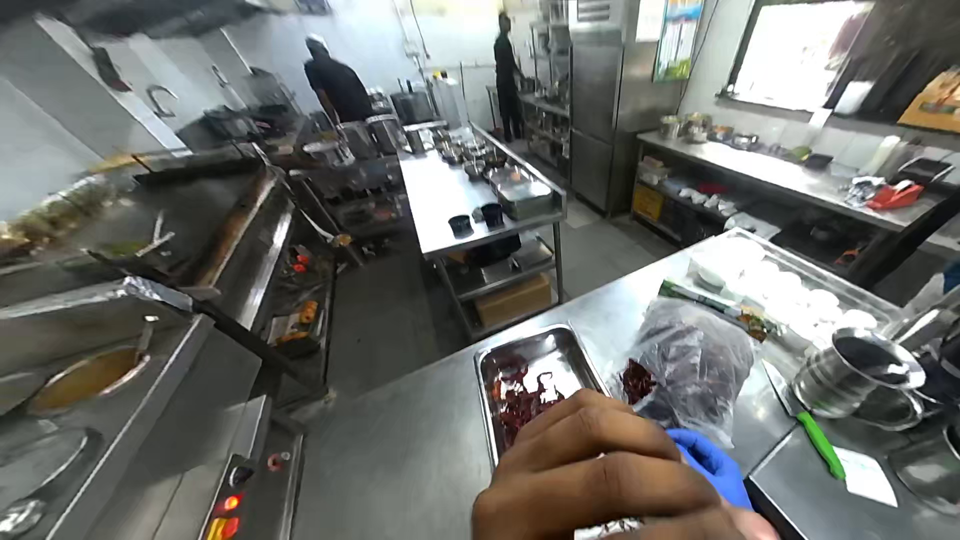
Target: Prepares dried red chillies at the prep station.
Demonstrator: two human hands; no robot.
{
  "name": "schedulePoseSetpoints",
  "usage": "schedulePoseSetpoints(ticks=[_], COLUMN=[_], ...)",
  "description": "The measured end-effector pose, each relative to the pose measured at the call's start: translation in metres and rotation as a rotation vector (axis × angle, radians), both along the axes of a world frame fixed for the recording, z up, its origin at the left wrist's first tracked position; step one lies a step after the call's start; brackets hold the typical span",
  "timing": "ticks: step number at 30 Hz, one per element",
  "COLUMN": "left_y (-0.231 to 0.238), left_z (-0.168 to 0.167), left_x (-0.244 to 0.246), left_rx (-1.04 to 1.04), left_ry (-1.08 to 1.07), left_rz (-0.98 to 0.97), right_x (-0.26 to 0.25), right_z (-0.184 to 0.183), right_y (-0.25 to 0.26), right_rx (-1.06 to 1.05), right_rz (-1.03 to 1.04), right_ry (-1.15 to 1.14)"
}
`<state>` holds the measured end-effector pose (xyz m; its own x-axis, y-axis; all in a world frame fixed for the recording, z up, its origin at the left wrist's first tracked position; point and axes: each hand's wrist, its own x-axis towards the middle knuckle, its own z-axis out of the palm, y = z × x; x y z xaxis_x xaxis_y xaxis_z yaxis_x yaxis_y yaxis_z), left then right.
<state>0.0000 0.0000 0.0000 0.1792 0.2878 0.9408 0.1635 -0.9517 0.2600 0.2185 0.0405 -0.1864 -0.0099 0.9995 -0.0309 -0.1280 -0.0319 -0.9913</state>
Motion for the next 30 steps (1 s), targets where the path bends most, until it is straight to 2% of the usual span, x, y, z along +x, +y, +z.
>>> schedulePoseSetpoints(ticks=[3, 4, 7, 9, 30], left_y=[0.015, 0.018, 0.024, 0.025, 0.031], left_z=[-0.011, -0.014, -0.024, -0.028, -0.041], left_x=[-0.002, -0.003, -0.005, -0.007, -0.012], left_rx=[-0.017, -0.03, -0.045, -0.059, -0.115], left_ry=[-0.008, -0.006, -0.009, -0.017, -0.074], left_rz=[0.005, 0.001, -0.022, -0.032, -0.047], right_x=[-0.013, -0.014, 0.003, 0.006, 0.006], right_z=[0.045, 0.046, -0.011, -0.022, -0.029], right_y=[-0.008, -0.009, 0.003, 0.006, 0.003], right_rx=[-0.115, -0.118, 0.04, 0.053, 0.035], right_rz=[-0.06, -0.057, 0.062, 0.084, 0.089], right_ry=[-0.031, -0.03, -0.006, -0.005, 0.013])
